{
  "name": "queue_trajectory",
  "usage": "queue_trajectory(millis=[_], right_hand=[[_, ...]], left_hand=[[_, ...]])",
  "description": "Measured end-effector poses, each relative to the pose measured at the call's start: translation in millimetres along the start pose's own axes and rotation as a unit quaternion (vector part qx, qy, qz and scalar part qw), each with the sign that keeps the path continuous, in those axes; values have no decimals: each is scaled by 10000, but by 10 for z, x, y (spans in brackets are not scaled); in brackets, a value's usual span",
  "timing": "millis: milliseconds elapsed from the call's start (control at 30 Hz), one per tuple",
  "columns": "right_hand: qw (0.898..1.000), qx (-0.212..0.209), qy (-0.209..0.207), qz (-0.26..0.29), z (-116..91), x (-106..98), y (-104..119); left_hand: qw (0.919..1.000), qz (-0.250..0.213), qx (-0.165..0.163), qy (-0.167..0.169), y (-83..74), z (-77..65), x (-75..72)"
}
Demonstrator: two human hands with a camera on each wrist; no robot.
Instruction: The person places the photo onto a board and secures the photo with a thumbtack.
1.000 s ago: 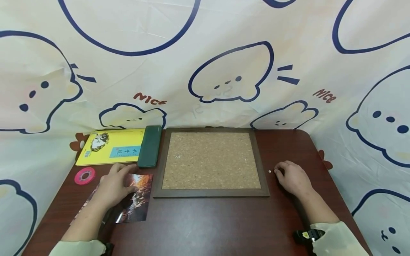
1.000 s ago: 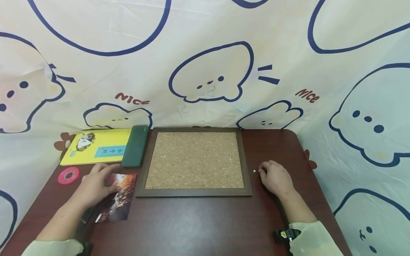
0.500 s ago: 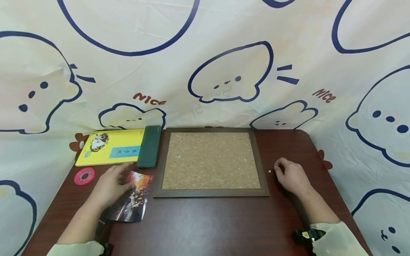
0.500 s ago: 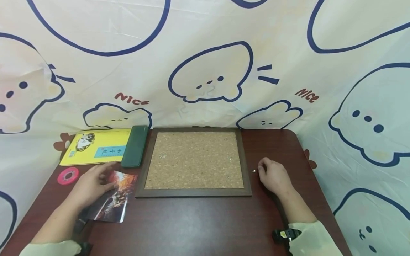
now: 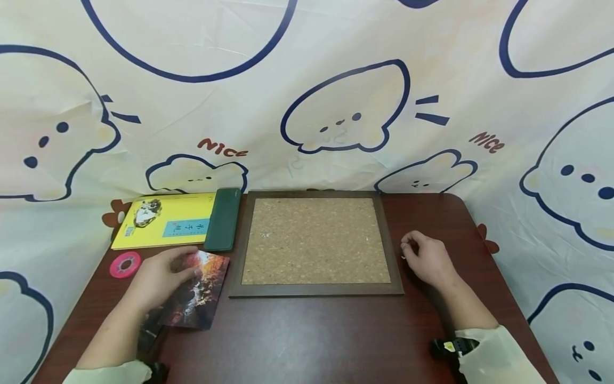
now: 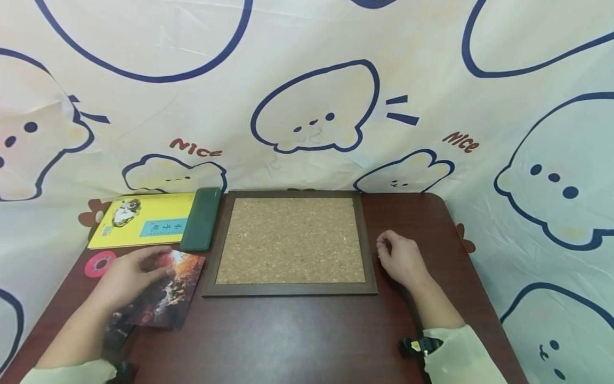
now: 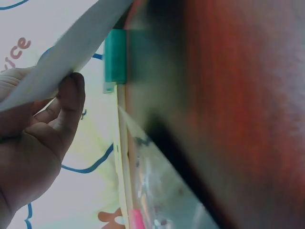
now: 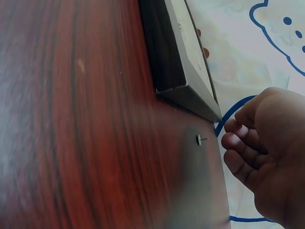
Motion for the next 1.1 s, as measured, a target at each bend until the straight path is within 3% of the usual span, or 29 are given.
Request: queue_trajectory(millis=[200, 433, 767, 1100], right_hand=[[9999, -19, -37, 126, 31, 28, 57], [9997, -92, -67, 235, 51, 50, 140], [9993, -227, 40, 305, 120, 69, 310], [9988, -363, 58, 329, 229, 132, 503]], left_hand=[[9998, -147, -13, -122, -58, 23, -125], [9982, -333, 286, -411, -204, 75, -210], [9963, -845, -32, -125, -288, 201, -112], [9913, -1314, 55, 39, -379, 366, 6]])
Point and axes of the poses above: each hand's wrist, its own z-axis towards the middle knuckle, its own x-axis out of the palm, y = z × x, the point moved 8 cm from there along z, towards the middle knuckle, and after that the axes turned 8 degrees about x, right-handed, at the moved point
